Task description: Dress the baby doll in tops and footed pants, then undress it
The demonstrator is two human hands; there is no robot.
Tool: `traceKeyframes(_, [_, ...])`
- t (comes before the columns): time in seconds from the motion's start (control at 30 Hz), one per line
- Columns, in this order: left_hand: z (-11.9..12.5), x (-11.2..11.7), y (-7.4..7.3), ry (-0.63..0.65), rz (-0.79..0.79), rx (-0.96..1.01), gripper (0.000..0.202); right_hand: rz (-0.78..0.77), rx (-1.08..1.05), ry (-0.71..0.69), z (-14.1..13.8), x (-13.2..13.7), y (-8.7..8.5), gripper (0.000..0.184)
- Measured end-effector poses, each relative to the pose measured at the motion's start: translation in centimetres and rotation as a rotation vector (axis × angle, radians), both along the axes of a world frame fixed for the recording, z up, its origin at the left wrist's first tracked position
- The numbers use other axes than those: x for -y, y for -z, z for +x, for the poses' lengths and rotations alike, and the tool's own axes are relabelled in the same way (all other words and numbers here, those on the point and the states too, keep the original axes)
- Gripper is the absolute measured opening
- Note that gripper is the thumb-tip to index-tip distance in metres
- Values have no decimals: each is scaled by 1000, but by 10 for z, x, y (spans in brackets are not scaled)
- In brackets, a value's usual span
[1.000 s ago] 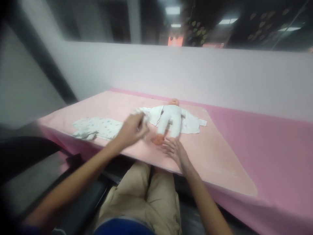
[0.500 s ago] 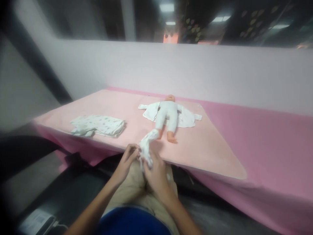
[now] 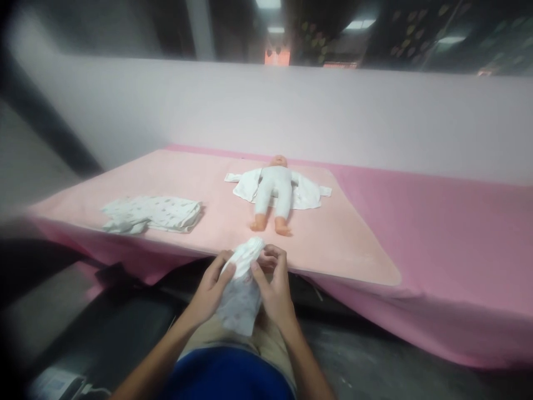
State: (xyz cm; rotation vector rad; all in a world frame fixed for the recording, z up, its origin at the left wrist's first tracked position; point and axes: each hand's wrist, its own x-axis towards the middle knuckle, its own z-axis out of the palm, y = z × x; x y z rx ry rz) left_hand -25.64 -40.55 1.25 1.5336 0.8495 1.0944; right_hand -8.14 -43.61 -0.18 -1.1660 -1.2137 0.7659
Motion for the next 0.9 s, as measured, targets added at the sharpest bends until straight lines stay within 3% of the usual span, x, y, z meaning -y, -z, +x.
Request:
traceKeyframes(0.07, [0,4,-2,39,38,4,36,-91,-160,-139,8,-5,3,50])
traceKeyframes(0.17, [0,3,-4,81,104,2,43,-124,-245,-238,15,-9,2,50])
traceKeyframes(0.3, [1,-10,-6,58,111,88,28,0,-135,-216,15,-9,-12,29])
traceKeyframes(0.43, [2,-23,-7,293,-110,254,53,157,27,-219,11,-6,-32,22])
traceKeyframes(0.53, [-2,-30,-6,428,-193,279,56,262,174,-184,11,-3,-45,28])
traceKeyframes(0.67, [-8,-38,-10,404,-159,270,34,438,325,-37,17,-2,-54,31])
traceKeyframes(0.77, [-5,-40,-19,381,-88,315,29,506,361,39,18,-2,-59,30])
traceKeyframes(0.83, [1,-40,-26,395,-41,342,33,505,388,22,15,-2,-61,28])
traceKeyframes(0.9, [8,-39,-30,421,-11,365,51,498,450,13,10,-1,-64,29])
